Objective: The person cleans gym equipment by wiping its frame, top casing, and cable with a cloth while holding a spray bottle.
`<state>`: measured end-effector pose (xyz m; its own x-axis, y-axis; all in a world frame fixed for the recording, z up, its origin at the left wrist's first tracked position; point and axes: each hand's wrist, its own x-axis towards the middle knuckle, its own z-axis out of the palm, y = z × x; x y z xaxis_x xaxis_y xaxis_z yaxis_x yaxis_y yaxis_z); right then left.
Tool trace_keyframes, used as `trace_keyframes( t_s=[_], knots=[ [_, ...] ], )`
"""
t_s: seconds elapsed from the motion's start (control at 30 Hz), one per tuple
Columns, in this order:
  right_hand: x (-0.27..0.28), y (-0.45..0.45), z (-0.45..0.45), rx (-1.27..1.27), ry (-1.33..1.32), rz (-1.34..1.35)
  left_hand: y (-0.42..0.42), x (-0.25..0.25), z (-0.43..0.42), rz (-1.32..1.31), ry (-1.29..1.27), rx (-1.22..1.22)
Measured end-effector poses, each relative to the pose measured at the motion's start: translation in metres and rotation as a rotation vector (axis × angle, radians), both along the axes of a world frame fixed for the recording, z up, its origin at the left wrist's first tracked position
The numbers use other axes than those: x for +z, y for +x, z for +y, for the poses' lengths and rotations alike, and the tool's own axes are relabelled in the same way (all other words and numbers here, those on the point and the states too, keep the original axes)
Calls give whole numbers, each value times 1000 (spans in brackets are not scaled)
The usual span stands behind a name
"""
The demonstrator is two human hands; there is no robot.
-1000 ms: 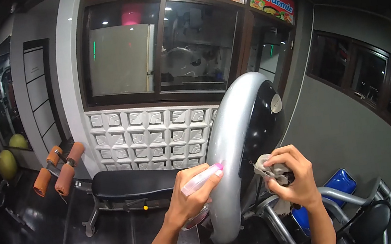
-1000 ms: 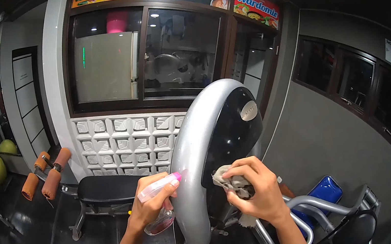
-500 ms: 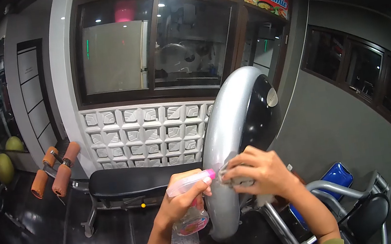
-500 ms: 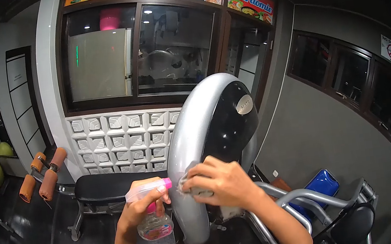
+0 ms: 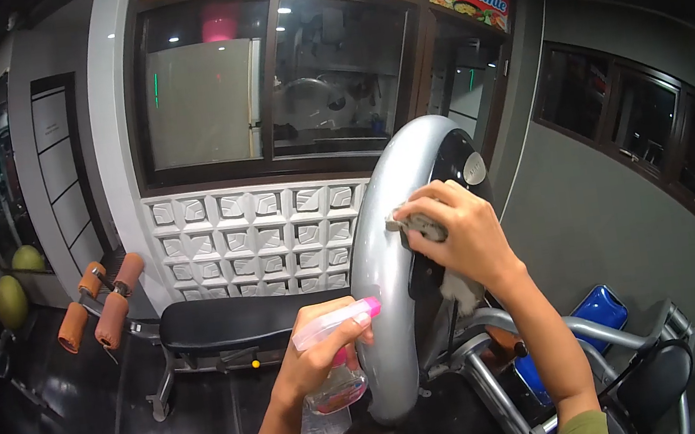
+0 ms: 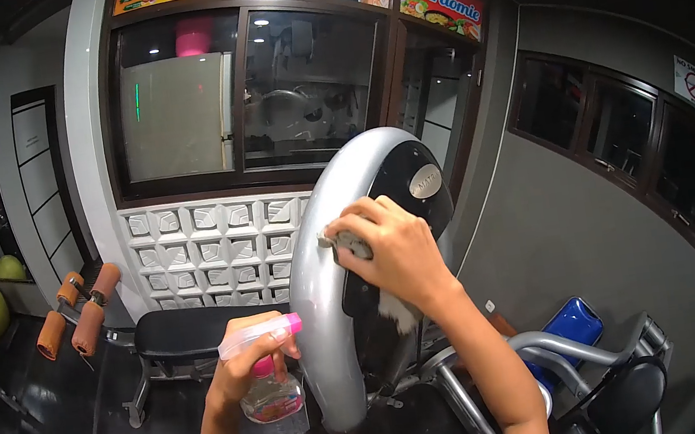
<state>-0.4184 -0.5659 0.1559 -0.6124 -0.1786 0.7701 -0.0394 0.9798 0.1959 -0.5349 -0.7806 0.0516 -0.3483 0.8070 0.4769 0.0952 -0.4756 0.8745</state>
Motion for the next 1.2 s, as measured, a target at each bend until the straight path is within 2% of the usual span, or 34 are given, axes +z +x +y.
trace_keyframes(
  t_s=[0.07, 0.17, 0.2, 0.37, 0.47, 0.5, 0.6, 0.7, 0.8, 0.93, 1.07, 1.2],
  knots=[
    [-5, -1, -2, 59, 34, 32, 2, -1, -2, -40, -5, -25],
    [-18, 11, -18, 223, 47, -241, 4, 3, -5, -72, -40, -23],
    [-23, 17, -23, 173, 59, -313, 5, 6, -6, -77, -59, -15],
    [-18, 18, 8, 89, -29, 14, 15, 16, -9, -31, -112, 175],
    [-33, 19, 9, 166, 18, 12, 20, 24, -8, -1, -118, 231],
    [-37, 23, 6, 231, 15, -105, 20, 25, -7, 14, -121, 229],
    [-38, 37, 4, 200, 10, -184, 26, 33, 2, 11, -153, 234],
    [-28, 42, 27, 174, -94, 21, 33, 42, 10, 10, -175, 237],
    [-26, 51, 49, 192, -295, 45, 36, 50, 15, 4, -187, 266],
    [-35, 56, 52, 227, -274, 32, 39, 55, 24, 40, -229, 356],
    [-51, 47, 45, 220, -275, 141, 44, 55, 27, 21, -241, 371],
    [-61, 32, 26, 192, -141, 114, 47, 53, 24, 37, -281, 336]
  ],
)
